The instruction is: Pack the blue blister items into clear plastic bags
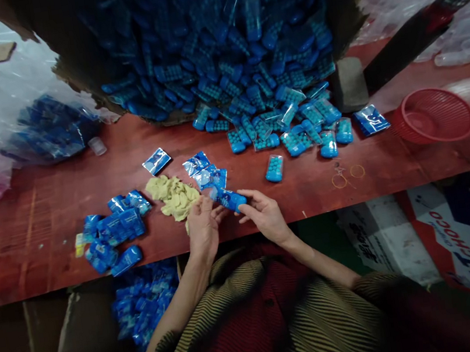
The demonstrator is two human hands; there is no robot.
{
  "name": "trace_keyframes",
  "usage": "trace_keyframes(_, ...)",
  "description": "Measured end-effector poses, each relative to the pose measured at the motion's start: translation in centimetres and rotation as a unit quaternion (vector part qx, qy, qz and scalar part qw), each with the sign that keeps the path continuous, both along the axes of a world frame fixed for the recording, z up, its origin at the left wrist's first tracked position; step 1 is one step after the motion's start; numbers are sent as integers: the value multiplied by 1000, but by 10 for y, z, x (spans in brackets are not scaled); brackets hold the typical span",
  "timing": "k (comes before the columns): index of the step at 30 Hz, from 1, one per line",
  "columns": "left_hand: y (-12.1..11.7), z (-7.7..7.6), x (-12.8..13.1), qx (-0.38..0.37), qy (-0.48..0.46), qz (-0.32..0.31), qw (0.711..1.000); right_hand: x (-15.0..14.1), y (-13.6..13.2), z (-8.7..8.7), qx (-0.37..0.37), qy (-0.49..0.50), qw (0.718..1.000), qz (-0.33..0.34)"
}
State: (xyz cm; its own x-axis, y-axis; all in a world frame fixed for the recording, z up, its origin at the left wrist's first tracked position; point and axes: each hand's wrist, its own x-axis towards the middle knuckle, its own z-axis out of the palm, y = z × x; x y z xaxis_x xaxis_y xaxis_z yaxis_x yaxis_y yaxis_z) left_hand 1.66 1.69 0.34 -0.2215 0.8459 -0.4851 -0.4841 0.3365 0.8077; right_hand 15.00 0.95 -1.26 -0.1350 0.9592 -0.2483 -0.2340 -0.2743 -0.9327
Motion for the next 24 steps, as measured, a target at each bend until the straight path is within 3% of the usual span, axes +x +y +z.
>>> trace_keyframes(3,-2,6,5,-43,-100,-55,993,0,-2,0,72,-73,995,3)
trace_keyframes(6,-4,9,5,-58,-112,-38,991,2,-2,3,153,-144,977,23)
trace_keyframes(9,-3,10,2,-80,-117,-63,988,7,0,6,189,-167,967,32)
trace_keyframes(13,-2,9,-5,-96,-145,-120,978,13,5,8,192,-129,971,60)
trace_keyframes(18,-4,6,-10,-81,-161,-175,968,18,11,9,159,-30,975,155)
trace_keyframes(24,-8,11,-3,-80,-160,-163,970,18,11,5,148,23,972,179)
